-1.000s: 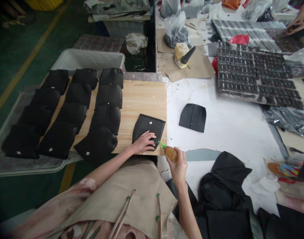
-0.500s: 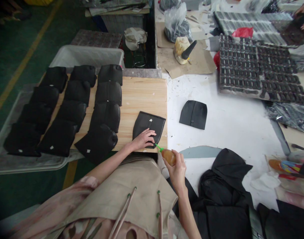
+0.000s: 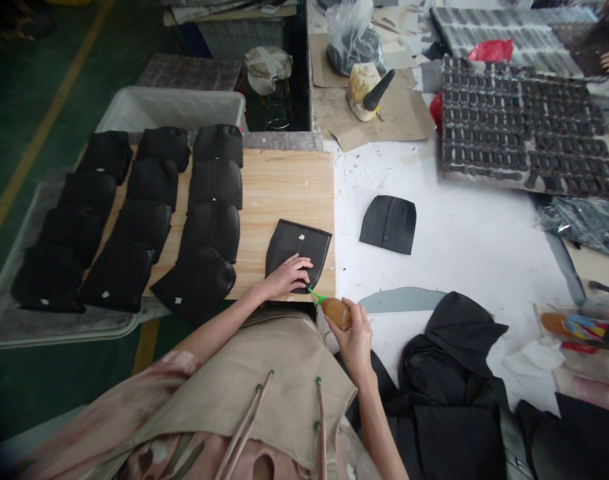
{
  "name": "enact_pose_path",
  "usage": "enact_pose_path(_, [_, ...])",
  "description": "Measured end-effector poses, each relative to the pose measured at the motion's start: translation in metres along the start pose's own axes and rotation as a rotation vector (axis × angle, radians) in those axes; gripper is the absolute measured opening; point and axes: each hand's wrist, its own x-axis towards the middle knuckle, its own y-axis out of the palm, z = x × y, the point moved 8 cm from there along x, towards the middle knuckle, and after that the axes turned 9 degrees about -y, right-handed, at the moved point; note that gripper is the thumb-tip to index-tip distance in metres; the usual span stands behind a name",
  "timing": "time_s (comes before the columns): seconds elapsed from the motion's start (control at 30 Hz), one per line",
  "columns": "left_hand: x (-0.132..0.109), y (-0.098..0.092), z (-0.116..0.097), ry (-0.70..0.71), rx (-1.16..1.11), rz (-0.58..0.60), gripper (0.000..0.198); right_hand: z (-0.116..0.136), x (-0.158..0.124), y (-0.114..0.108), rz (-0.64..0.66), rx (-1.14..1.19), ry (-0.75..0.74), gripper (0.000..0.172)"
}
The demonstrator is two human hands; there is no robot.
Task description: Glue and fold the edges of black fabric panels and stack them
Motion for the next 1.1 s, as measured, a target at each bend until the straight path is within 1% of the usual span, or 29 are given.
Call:
enact_pose_path(0.1, [0.000, -0.001, 0.000, -0.009, -0.021, 0.006, 0.007, -0.005, 0.001, 0.003, -0.020, 0.015, 0.014, 0.046])
enact_pose_path(0.2, [0.000, -0.002, -0.001, -0.015, -0.036, 0.010, 0.007, -0.007, 0.000, 0.003, -0.005, 0.020, 0.007, 0.045])
enact_pose_path(0.37, [0.000, -0.001, 0.000, -0.012, -0.029, 0.006, 0.007, -0.002, -0.002, -0.002, 0.046, 0.010, -0.046, 0.042])
enact_pose_path(0.6, [0.000, 0.000, 0.000, -0.011, -0.022, 0.006, 0.008, 0.004, 0.001, -0.002, 0.063, -0.010, -0.068, 0.039])
enact_pose_path(0.67, [-0.001, 0.000, 0.000, -0.010, -0.025, 0.003, 0.007, 0.004, 0.002, -0.003, 0.052, -0.020, -0.065, 0.038])
enact_pose_path(0.8, [-0.001, 0.000, 0.001, -0.010, -0.020, 0.002, 0.006, 0.006, 0.004, -0.007, -0.018, -0.026, -0.065, 0.038])
enact_pose_path(0.9, [-0.001, 0.000, 0.001, -0.006, -0.008, 0.006, 0.005, 0.006, 0.002, -0.002, 0.005, -0.003, -0.050, 0.039])
enact_pose_path(0.97, [-0.001, 0.001, 0.001, -0.002, 0.005, 0.007, 0.005, 0.001, -0.001, 0.000, 0.031, 0.040, 0.008, 0.041])
enact_pose_path(1.0, [-0.001, 0.001, 0.001, -0.001, 0.013, 0.008, 0.005, -0.005, -0.002, 0.000, 0.025, 0.077, 0.068, 0.044])
enact_pose_path(1.07, [-0.001, 0.001, 0.001, -0.001, 0.032, 0.010, 0.006, -0.021, -0.008, -0.002, -0.021, 0.219, 0.256, 0.051])
enact_pose_path(1.1, [-0.001, 0.002, 0.001, -0.002, 0.041, 0.011, 0.006, -0.029, -0.011, -0.001, -0.046, 0.334, 0.366, 0.054])
